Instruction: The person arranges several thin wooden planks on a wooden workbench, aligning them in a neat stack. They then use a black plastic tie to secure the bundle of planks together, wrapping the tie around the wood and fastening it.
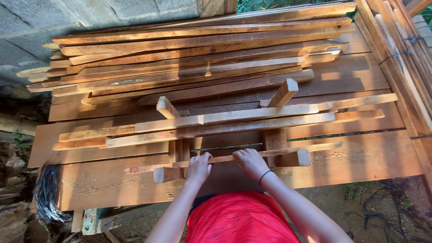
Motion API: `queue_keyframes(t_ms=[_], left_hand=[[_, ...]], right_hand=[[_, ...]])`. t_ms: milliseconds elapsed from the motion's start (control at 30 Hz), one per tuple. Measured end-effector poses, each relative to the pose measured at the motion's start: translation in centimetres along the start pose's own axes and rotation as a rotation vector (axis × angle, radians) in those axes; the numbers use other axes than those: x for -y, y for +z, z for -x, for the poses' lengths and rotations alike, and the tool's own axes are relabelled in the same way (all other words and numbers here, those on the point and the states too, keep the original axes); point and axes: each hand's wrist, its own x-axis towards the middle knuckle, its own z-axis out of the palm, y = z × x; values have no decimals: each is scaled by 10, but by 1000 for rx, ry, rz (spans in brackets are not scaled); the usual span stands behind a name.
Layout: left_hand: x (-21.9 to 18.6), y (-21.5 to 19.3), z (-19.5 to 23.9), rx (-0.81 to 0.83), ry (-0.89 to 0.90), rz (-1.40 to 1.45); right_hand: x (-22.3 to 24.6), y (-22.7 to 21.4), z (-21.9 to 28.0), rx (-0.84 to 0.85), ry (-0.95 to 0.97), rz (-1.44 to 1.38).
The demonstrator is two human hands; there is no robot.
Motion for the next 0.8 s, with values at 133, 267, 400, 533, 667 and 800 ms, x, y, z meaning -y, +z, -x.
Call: queue_keyframes(t_ms=[133,267,400,533,667,800], left_hand=[[29,40,-3,-13,30,-33],[-1,-6,-13,199,-56,-76],[-6,-21,-33,328,-200,5],[14,27,-43,399,-207,-53],[14,30,-32,212,-157,-25],[1,-10,-18,73,-69,30]], right_hand=[[-9,30,-3,121,31,-36],[-11,13,-17,314,165,-173],[-25,10,-29,287,298,-93],[-43,29,-21,314,375,50],[-35,12,-21,341,419,30],[-21,-8,-9,197,303,98]])
